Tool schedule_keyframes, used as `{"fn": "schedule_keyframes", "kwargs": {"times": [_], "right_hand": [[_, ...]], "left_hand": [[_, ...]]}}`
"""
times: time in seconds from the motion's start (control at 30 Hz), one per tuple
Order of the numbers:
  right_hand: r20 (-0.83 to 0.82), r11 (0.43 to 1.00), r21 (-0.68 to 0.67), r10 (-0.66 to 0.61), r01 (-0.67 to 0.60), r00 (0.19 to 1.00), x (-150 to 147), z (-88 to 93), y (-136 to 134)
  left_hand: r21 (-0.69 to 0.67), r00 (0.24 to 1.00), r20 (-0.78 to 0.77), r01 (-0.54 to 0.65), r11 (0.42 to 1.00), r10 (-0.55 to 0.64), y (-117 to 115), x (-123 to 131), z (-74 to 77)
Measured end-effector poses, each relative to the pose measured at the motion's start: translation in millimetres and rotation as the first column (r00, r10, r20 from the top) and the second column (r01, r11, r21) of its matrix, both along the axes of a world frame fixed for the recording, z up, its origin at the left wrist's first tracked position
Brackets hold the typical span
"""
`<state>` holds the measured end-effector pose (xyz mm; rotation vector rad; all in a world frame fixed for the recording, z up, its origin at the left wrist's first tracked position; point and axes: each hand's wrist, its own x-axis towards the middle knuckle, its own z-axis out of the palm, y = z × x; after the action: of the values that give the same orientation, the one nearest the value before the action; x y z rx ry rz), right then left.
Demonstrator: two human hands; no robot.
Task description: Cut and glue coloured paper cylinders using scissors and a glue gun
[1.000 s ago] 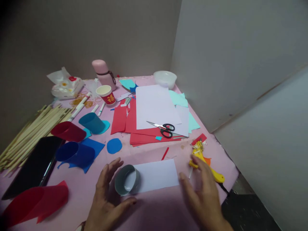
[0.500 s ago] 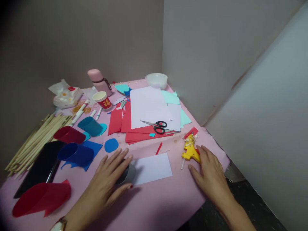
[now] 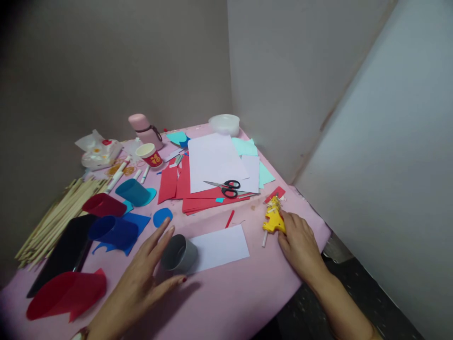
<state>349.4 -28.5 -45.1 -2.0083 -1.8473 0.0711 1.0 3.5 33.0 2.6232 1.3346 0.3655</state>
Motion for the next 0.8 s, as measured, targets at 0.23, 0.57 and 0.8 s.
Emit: {"fn": "schedule_keyframes", "kwargs": {"times": [0.23,0.57,0.8], "right_hand": [[-0.522,0.989,0.095,-0.047,0.113,0.851,-11.5,27.0,-26.8],[-0.876,0.876,-0.328,-0.142,-0.355,0.460,-90.5,57.1,-43.4],[-0.800,0.828,-0.330,0.010,-0.454,0.600,-110.5,70.2,-28.7]], "left_hand": [[-0.191,0.992,0.101,-0.057,0.980,0.077,-4.6,0.3,-13.2],[-0.302,0.940,0.288,-0.091,0.949,0.182,-3.6,-2.4,-19.9],[-0.330,0.876,0.407,-0.125,0.936,0.261,-4.8,-8.9,-27.4]]}}
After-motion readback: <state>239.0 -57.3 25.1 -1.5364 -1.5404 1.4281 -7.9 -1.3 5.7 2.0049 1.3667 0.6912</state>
